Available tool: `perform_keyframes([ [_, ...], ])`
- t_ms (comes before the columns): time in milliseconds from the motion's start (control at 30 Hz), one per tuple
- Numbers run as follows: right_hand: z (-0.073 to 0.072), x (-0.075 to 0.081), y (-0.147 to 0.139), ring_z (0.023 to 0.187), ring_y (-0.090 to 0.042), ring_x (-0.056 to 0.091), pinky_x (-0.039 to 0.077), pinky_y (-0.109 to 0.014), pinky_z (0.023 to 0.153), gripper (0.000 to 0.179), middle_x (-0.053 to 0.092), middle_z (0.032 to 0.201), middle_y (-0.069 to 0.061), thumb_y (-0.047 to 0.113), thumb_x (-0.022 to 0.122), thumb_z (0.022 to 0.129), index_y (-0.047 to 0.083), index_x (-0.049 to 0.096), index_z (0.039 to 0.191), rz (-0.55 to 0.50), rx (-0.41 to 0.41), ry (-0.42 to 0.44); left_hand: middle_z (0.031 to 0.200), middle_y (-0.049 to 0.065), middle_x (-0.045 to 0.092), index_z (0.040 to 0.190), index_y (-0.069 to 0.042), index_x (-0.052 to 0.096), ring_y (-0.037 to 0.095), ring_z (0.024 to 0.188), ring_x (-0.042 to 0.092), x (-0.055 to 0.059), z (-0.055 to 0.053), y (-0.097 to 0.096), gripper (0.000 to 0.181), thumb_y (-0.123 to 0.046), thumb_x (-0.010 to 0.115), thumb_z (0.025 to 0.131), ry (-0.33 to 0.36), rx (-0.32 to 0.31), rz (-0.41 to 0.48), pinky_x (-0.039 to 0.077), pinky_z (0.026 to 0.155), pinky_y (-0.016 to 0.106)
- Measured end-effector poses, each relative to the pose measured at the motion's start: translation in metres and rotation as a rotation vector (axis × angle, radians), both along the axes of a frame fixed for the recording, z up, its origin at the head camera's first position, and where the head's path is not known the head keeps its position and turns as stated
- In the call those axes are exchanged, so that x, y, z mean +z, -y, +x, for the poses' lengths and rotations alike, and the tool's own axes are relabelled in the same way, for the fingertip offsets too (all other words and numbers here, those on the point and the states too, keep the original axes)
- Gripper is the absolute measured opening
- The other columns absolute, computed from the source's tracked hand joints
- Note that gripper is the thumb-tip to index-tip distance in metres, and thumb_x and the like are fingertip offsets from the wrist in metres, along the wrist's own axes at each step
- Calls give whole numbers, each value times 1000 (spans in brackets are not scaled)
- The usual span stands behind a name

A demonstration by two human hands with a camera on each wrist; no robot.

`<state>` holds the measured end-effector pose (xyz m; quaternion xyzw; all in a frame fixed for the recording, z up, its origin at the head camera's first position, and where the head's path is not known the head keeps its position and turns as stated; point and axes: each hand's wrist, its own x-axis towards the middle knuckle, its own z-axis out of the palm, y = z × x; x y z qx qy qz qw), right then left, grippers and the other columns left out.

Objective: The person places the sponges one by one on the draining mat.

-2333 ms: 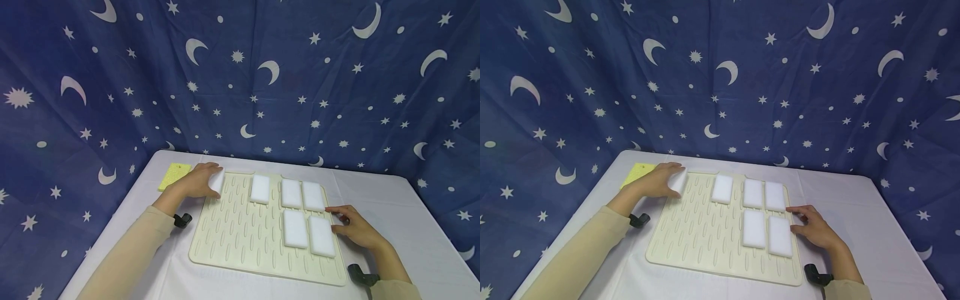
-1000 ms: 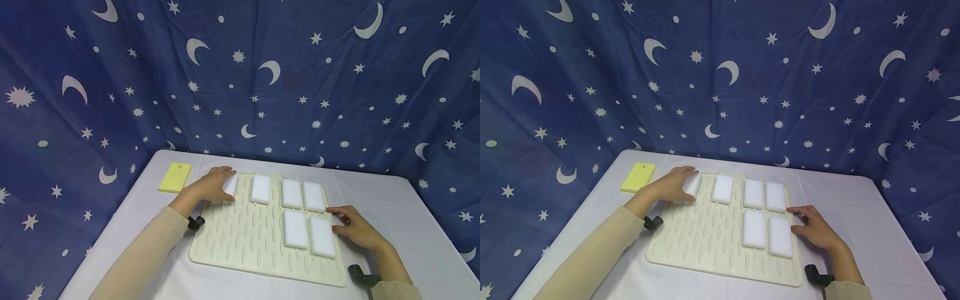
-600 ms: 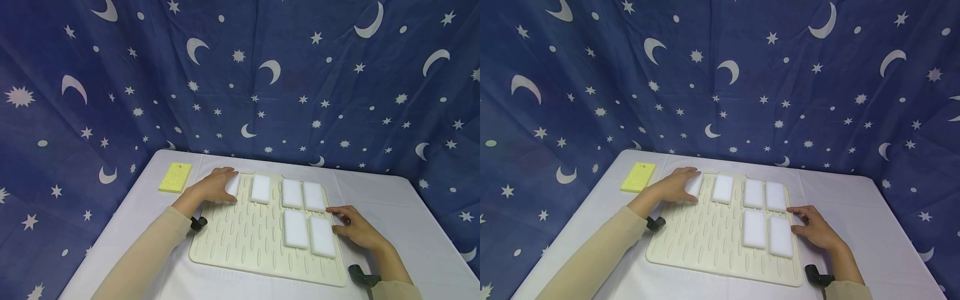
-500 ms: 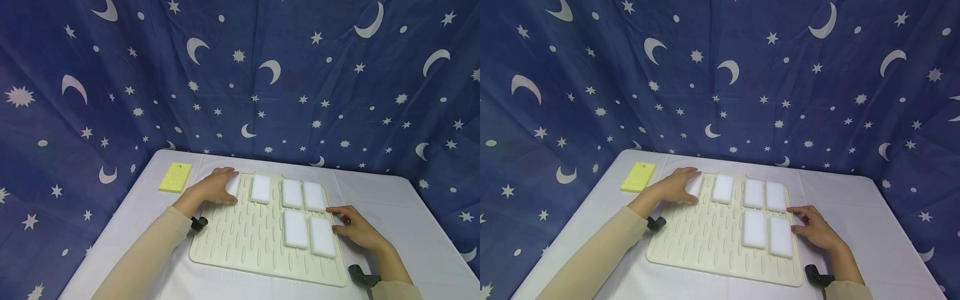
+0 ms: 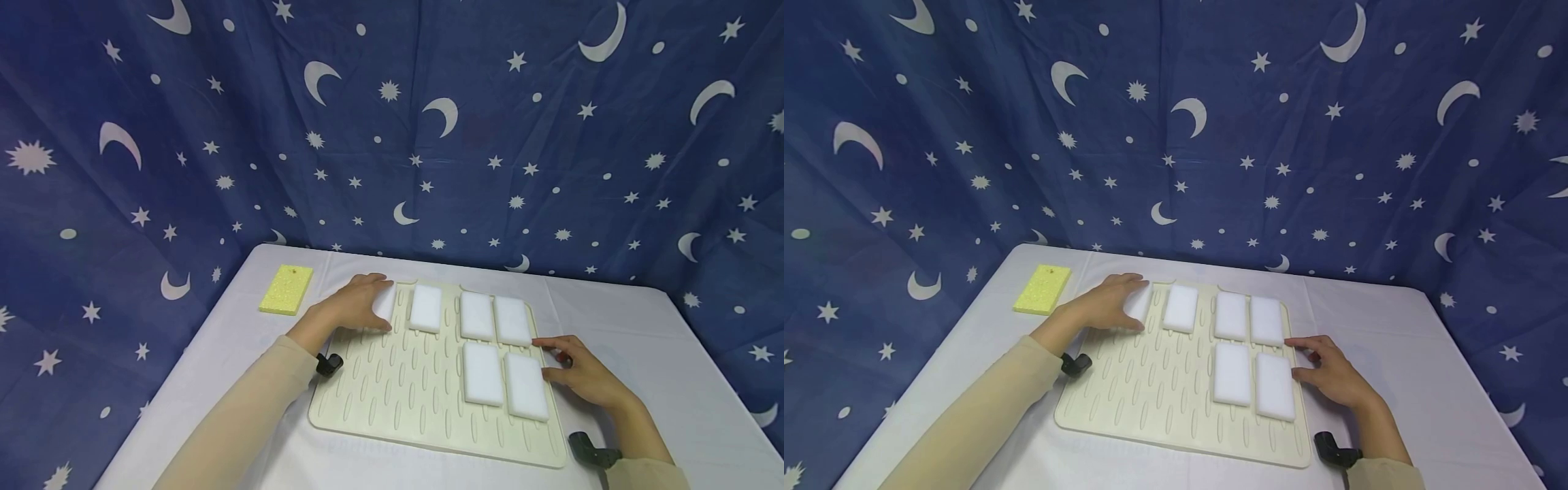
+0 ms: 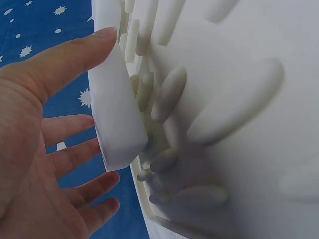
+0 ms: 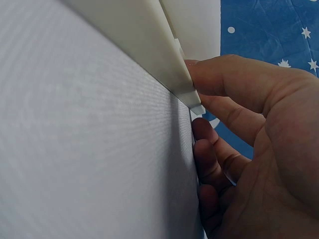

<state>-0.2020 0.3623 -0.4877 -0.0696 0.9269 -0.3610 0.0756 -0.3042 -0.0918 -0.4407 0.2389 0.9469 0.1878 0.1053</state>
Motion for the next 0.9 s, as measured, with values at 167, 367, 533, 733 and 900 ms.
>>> perform_keyframes([
  [167,0,1,0,106,-27,43,40,-37,84,57,50,127,-16,18,80,87,11,63,141,0,0,0,168,8,34,159,-14,42,34,155,29,-1,0,-2,99,-45,89,78,-4,6,-9,30,125,47],
  [367,0,1,0,106,-27,42,39,-37,84,56,50,127,-17,17,79,87,10,63,141,-14,6,0,168,9,34,159,-13,42,35,155,30,-2,0,-3,99,-45,88,78,-7,15,-19,30,125,48],
  [533,-1,0,0,106,-27,42,40,-37,84,56,49,128,-17,17,79,88,10,63,141,-16,9,-1,168,10,34,159,-13,42,36,155,30,-2,0,-5,99,-45,88,78,-6,20,-25,29,126,48],
  [733,-1,-1,0,108,-27,43,40,-38,86,57,50,127,-16,18,80,87,11,63,141,-12,4,2,169,11,33,160,-13,41,35,155,28,-2,0,-6,99,-46,87,80,-4,15,-40,27,127,47],
  [900,-1,-1,-1,109,-27,43,40,-38,88,57,49,128,-16,18,80,87,11,63,141,-10,3,6,169,11,31,160,-13,40,36,156,26,-2,0,-6,99,-47,87,80,-1,15,-48,26,127,48],
])
